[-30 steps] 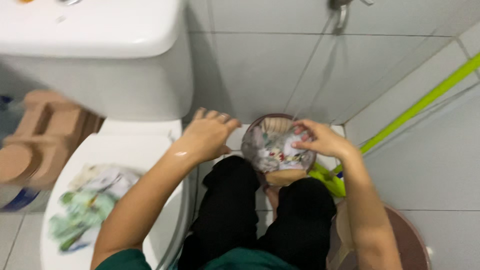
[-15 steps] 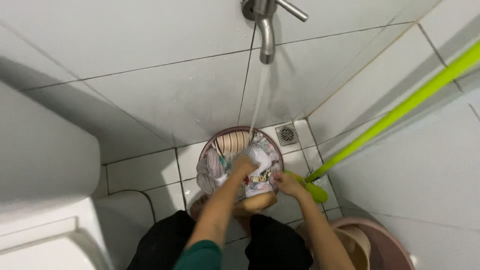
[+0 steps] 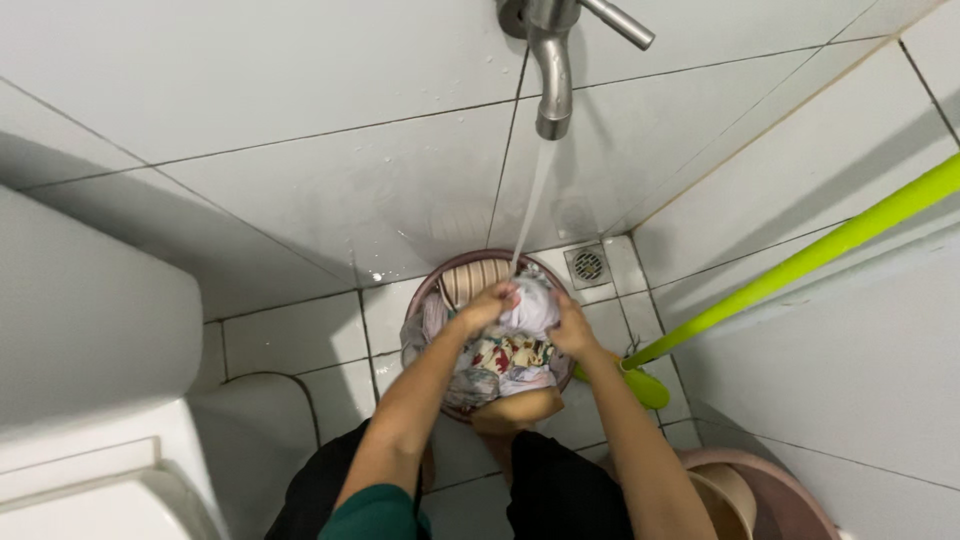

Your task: The person washes various pieces of clothing by hand under a running faucet, wringing out each item and placing it onto a toilet seat.

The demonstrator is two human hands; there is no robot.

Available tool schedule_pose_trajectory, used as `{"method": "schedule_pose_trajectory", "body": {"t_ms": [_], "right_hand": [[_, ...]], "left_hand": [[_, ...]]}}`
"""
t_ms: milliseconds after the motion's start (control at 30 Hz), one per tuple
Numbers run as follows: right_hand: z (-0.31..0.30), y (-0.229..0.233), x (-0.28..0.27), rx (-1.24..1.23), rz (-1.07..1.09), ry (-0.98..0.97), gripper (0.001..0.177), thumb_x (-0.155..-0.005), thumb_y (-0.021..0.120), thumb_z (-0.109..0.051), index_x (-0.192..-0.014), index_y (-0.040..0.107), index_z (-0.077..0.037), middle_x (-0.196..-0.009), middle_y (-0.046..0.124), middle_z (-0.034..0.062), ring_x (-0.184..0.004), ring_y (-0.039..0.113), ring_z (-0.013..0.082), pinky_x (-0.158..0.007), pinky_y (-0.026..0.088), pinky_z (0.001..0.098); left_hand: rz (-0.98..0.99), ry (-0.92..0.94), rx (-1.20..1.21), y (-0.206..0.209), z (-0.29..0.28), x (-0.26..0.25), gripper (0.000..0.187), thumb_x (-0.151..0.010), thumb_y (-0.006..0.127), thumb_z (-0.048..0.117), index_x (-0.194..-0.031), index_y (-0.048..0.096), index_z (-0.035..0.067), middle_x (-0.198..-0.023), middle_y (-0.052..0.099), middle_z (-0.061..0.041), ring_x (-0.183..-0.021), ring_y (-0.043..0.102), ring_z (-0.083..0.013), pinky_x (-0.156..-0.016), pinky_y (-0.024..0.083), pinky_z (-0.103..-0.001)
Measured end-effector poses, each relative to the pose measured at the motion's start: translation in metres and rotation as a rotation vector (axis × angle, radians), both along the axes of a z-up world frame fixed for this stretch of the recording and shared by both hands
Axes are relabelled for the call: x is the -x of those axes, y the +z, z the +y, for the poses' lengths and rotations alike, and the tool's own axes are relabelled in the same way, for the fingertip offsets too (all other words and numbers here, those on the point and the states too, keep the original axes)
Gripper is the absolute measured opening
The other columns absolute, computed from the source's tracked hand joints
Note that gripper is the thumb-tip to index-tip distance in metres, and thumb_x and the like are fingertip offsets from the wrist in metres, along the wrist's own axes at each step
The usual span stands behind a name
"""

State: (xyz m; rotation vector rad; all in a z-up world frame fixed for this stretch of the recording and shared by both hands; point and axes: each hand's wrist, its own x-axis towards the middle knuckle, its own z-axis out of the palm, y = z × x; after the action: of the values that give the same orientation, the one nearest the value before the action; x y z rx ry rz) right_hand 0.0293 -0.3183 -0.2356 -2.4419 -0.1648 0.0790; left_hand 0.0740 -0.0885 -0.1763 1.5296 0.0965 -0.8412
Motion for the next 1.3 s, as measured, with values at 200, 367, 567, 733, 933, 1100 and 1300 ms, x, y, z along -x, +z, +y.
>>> {"method": "schedule_pose_trajectory", "body": {"t_ms": [200,367,567,733,933,1100,1300], "right_hand": [[0.015,0.084,-0.004,-1.408,1.001,-0.227,0.076,-0.077,0.073,-0.025,-0.140,0.040,0.000,-0.128,0.057,0.0157,-0.114,0.058,0.0332,-0.098,0.056,0.0591],[0.054,0.152,-0.013,-1.231,0.681,-0.200,0.062,-0.082,0.071,-0.031,-0.137,0.058,-0.004,-0.122,0.072,0.0139,-0.107,0.070,0.0269,-0.091,0.056,0.0455],[0.082,0.217,-0.010,-0.792,0.225,-0.318,0.036,-0.079,0.076,-0.007,-0.112,0.065,0.000,-0.099,0.074,0.0108,-0.086,0.073,0.0237,-0.073,0.061,0.0386],[0.085,0.236,-0.010,-1.260,0.101,-0.115,0.036,-0.081,0.069,0.009,-0.115,0.060,0.002,-0.101,0.070,0.0156,-0.088,0.070,0.0209,-0.077,0.058,0.0303],[0.091,0.253,-0.004,-1.679,0.255,-0.203,0.021,-0.098,0.058,-0.003,-0.118,0.057,0.002,-0.106,0.071,0.0181,-0.092,0.074,0.0246,-0.081,0.063,0.0386],[0.096,0.237,-0.013,-1.790,0.234,-0.283,0.050,-0.089,0.061,0.009,-0.133,0.042,-0.008,-0.110,0.064,0.0226,-0.100,0.070,0.0299,-0.090,0.062,0.0401],[0.091,0.236,-0.011,-1.371,0.138,-0.192,0.068,-0.087,0.072,0.010,-0.146,0.037,0.008,-0.147,0.046,0.0273,-0.114,0.066,0.0312,-0.097,0.059,0.0366]], "left_hand": [[-0.114,0.010,0.308,0.084,0.020,-0.032,0.034,-0.102,0.061,0.032,-0.121,0.061,0.004,-0.114,0.070,-0.014,-0.106,0.068,-0.0235,-0.095,0.055,-0.038],[-0.262,-0.021,0.045,0.127,0.044,-0.004,0.042,-0.083,0.081,0.029,-0.109,0.057,0.007,-0.104,0.070,-0.011,-0.099,0.068,-0.0233,-0.092,0.057,-0.039],[-0.452,-0.081,-0.577,0.143,0.075,0.013,0.081,-0.070,0.092,0.028,-0.139,0.055,0.011,-0.131,0.068,-0.012,-0.117,0.064,-0.0266,-0.104,0.047,-0.039],[-0.495,-0.134,-0.613,0.157,0.079,0.021,0.064,-0.067,0.083,0.026,-0.129,0.075,0.011,-0.126,0.079,-0.011,-0.114,0.074,-0.0258,-0.104,0.055,-0.038],[-0.710,0.211,-0.529,0.191,0.053,0.034,0.078,-0.071,0.093,0.032,-0.127,0.051,-0.002,-0.123,0.060,-0.025,-0.110,0.059,-0.0323,-0.096,0.049,-0.039],[-0.330,0.027,0.032,0.190,0.050,0.035,0.074,-0.088,0.071,0.044,-0.144,0.050,0.000,-0.132,0.067,-0.018,-0.113,0.065,-0.0263,-0.102,0.048,-0.038],[-0.455,0.047,-0.101,0.211,0.048,0.039,0.064,-0.086,0.076,0.019,-0.141,0.049,-0.003,-0.122,0.069,-0.020,-0.107,0.070,-0.0280,-0.095,0.055,-0.039]]}}
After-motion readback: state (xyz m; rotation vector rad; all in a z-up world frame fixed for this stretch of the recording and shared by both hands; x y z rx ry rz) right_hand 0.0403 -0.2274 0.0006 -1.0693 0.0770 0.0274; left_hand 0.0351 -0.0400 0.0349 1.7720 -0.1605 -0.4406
